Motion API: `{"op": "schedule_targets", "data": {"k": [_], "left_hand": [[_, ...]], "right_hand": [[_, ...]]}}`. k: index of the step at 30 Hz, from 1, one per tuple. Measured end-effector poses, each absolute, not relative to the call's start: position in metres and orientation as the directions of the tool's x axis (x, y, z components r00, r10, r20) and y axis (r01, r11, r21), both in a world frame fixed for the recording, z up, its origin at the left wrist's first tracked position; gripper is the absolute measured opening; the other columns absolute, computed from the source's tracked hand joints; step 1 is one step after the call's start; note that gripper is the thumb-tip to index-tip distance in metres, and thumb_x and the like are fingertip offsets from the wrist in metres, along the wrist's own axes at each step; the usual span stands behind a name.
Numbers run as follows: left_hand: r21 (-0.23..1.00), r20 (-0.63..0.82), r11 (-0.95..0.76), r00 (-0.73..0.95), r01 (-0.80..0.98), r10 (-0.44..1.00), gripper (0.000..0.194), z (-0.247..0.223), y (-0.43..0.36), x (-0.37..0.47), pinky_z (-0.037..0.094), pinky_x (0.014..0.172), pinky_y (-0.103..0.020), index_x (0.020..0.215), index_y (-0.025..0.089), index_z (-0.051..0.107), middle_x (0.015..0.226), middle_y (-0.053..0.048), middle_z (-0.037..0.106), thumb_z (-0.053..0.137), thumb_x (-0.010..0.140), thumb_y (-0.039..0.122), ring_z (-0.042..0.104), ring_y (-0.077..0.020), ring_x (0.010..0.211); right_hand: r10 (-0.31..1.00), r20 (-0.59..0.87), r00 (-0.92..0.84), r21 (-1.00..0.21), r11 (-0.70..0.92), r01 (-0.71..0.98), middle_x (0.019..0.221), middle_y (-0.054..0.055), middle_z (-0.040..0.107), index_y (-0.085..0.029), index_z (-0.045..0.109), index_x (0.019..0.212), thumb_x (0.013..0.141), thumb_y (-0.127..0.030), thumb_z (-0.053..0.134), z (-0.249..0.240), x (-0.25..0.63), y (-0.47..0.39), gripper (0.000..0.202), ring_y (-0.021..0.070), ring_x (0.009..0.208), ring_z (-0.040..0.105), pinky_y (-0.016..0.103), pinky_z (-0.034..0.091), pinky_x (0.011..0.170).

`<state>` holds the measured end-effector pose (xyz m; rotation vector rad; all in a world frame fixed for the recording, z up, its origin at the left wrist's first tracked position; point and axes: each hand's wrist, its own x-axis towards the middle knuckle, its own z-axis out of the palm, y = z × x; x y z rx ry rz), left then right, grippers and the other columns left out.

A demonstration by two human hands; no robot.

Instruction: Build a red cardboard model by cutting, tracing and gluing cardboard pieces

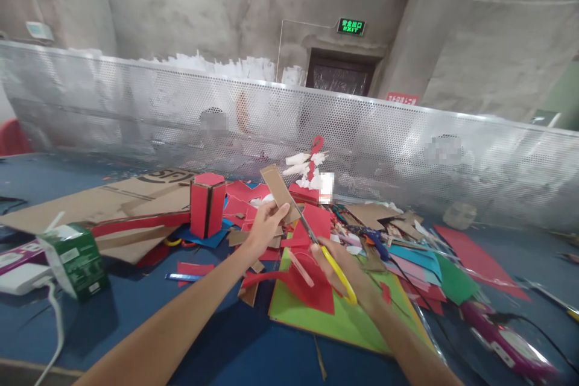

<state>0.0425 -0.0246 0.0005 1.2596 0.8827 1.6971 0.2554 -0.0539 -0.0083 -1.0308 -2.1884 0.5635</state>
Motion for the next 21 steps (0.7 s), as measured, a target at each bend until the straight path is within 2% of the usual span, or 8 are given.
{"op": "schedule_targets", "data": {"k": [6,11,15,18,21], "left_hand": [[0.891,0.411,-0.431,-0.151,-0.142,0.899,0.044,0.0028,-0.0270,0.0439,0.053,0.062,-0.028,0.094,0.013,0.077,0.080,-0.007,0.073,0.079,0.078,0.054,0.063,-0.0163,0.065],[0.889,0.426,-0.444,-0.154,-0.114,0.892,0.042,0.0023,-0.0277,0.0447,0.052,0.064,-0.027,0.091,0.014,0.076,0.079,-0.005,0.073,0.077,0.080,0.054,0.064,-0.0167,0.068],[0.892,0.403,-0.424,-0.146,-0.159,0.903,0.043,0.0008,-0.0263,0.0436,0.052,0.063,-0.028,0.092,0.015,0.076,0.079,-0.004,0.072,0.078,0.078,0.055,0.064,-0.0170,0.066],[0.896,0.376,-0.395,-0.129,-0.201,0.918,0.045,-0.0009,-0.0229,0.0416,0.053,0.066,-0.029,0.095,0.015,0.076,0.086,-0.006,0.075,0.080,0.075,0.055,0.066,-0.0189,0.072],[0.879,0.368,-0.409,-0.197,-0.244,0.909,0.049,-0.0016,-0.0191,0.0379,0.054,0.069,-0.031,0.101,0.018,0.074,0.095,-0.006,0.075,0.080,0.074,0.058,0.068,-0.0210,0.078]], "right_hand": [[0.803,0.364,-0.472,-0.679,0.575,0.456,0.062,0.001,0.052,-0.023,0.045,0.072,0.102,-0.062,0.041,-0.0110,0.2569,-0.0523,0.049,0.0172,0.054,0.046,0.031,0.035,0.050],[0.803,0.383,-0.457,-0.675,0.581,0.455,0.062,-0.001,0.049,-0.023,0.043,0.072,0.102,-0.060,0.043,-0.0155,0.2562,-0.0524,0.048,0.0160,0.056,0.042,0.030,0.032,0.052],[0.805,0.387,-0.450,-0.693,0.575,0.434,0.062,-0.002,0.048,-0.023,0.044,0.075,0.103,-0.057,0.042,-0.0145,0.2528,-0.0558,0.044,0.0156,0.055,0.043,0.029,0.033,0.051],[0.805,0.381,-0.454,-0.701,0.572,0.427,0.061,-0.002,0.049,-0.023,0.046,0.076,0.103,-0.055,0.043,-0.0121,0.2522,-0.0563,0.042,0.0158,0.054,0.044,0.029,0.035,0.051],[0.781,0.404,-0.477,-0.668,0.608,0.429,0.064,0.000,0.052,-0.022,0.049,0.074,0.102,-0.053,0.046,-0.0103,0.2540,-0.0534,0.041,0.0164,0.058,0.045,0.030,0.036,0.053]]}}
